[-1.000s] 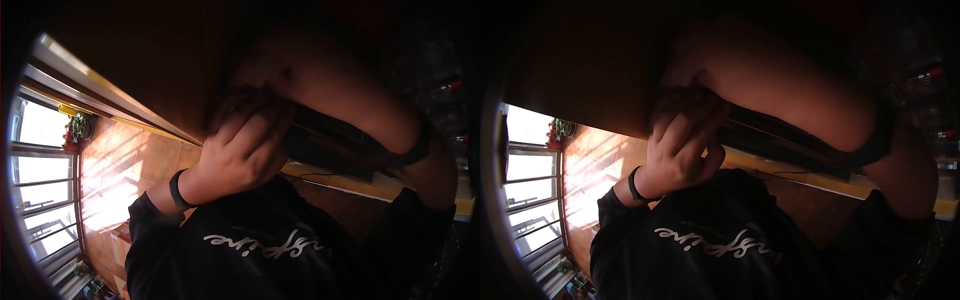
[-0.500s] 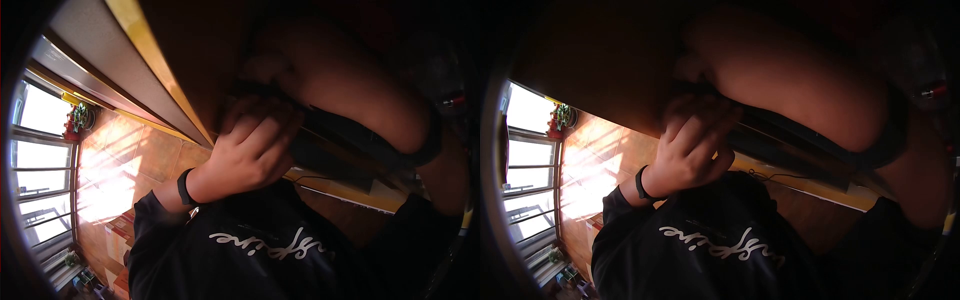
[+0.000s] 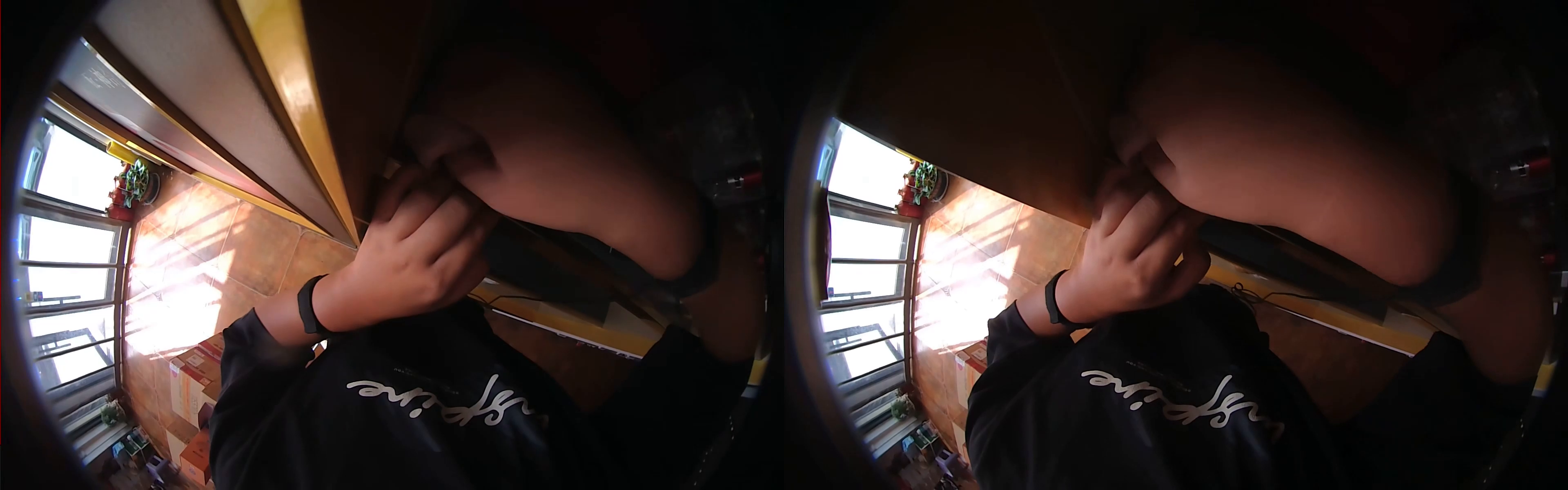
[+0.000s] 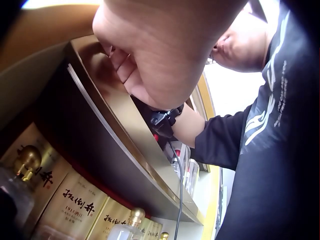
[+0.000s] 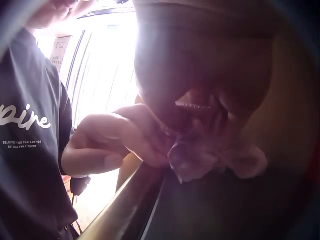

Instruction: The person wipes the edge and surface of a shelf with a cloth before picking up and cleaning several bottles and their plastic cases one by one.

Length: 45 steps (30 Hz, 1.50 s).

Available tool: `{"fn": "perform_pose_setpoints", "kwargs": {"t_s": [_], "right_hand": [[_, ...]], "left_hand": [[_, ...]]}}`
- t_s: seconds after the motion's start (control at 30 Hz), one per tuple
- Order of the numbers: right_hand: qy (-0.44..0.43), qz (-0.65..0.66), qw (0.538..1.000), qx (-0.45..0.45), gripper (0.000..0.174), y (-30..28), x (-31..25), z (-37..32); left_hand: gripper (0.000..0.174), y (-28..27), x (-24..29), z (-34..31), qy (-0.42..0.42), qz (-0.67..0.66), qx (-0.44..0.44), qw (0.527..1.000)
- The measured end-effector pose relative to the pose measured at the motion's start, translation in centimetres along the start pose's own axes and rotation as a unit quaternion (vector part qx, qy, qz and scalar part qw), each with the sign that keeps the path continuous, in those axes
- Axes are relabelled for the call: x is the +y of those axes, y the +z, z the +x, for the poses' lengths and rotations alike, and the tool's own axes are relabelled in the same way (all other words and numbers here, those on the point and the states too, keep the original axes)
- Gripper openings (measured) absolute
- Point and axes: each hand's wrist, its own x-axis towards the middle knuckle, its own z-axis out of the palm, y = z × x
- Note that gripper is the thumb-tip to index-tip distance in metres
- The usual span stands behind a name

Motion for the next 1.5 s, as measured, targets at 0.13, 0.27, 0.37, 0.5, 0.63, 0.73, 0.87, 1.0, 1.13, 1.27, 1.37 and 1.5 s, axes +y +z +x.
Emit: {"fn": "perform_pose_setpoints", "kwargs": {"t_s": [0.13, 0.27, 0.37, 0.5, 0.63, 0.73, 0.87, 1.0, 1.13, 1.27, 1.37, 1.5], "right_hand": [[0.025, 0.117, 0.992, 0.047, 0.038, 0.6, 0.2, -0.4], [-0.001, 0.097, 0.993, 0.067, 0.036, 0.9, 1.1, -0.6], [-0.086, 0.101, 0.989, 0.071, 0.032, 0.7, 1.9, -0.3], [0.005, 0.094, 0.996, 0.012, 0.021, 0.6, 1.4, -1.0], [-0.073, 0.105, 0.989, 0.073, 0.02, 0.8, 3.1, -0.5], [0.054, 0.306, 0.95, 0.036, 0.027, 1.3, 4.5, 0.4], [0.007, 0.158, 0.986, 0.044, 0.025, 0.2, 3.2, 0.2], [-0.06, 0.032, 0.996, 0.057, 0.024, 0.6, 3.3, 0.4], [0.091, 0.177, 0.98, 0.032, 0.022, 1.1, 4.1, 1.0], [0.102, 0.204, 0.972, 0.058, 0.019, 0.6, 3.5, 0.6], [0.068, 0.186, 0.98, 0.028, 0.019, 0.1, 2.9, 0.0], [0.037, 0.168, 0.985, -0.012, 0.019, -0.7, 2.8, -0.3]], "left_hand": [[0.059, 0.3, 0.5, 0.2, -0.027, -0.008, 0.013, 1.0], [0.053, 0.3, 0.8, 1.1, -0.043, -0.013, 0.012, 0.999], [0.054, 0.1, 1.1, 1.0, -0.043, 0.009, -0.001, 0.999], [0.057, 0.3, 1.0, 0.8, -0.03, 0.026, -0.019, 0.999], [0.058, 0.0, 1.0, 0.9, -0.015, 0.048, -0.026, 0.998], [0.058, -0.2, 1.2, 1.3, -0.01, 0.054, -0.023, 0.998], [0.056, 0.1, 1.2, 1.2, -0.017, 0.06, -0.019, 0.998], [0.053, 0.5, 1.3, 1.0, -0.021, 0.059, -0.013, 0.998], [0.052, 0.2, 1.4, 1.1, -0.027, 0.063, -0.023, 0.997], [0.051, -0.1, 1.6, 1.1, -0.03, 0.07, -0.027, 0.997], [0.05, -0.1, 1.4, 0.8, -0.033, 0.065, -0.023, 0.997], [0.051, 0.2, 1.3, 0.4, -0.035, 0.064, -0.02, 0.997]]}}
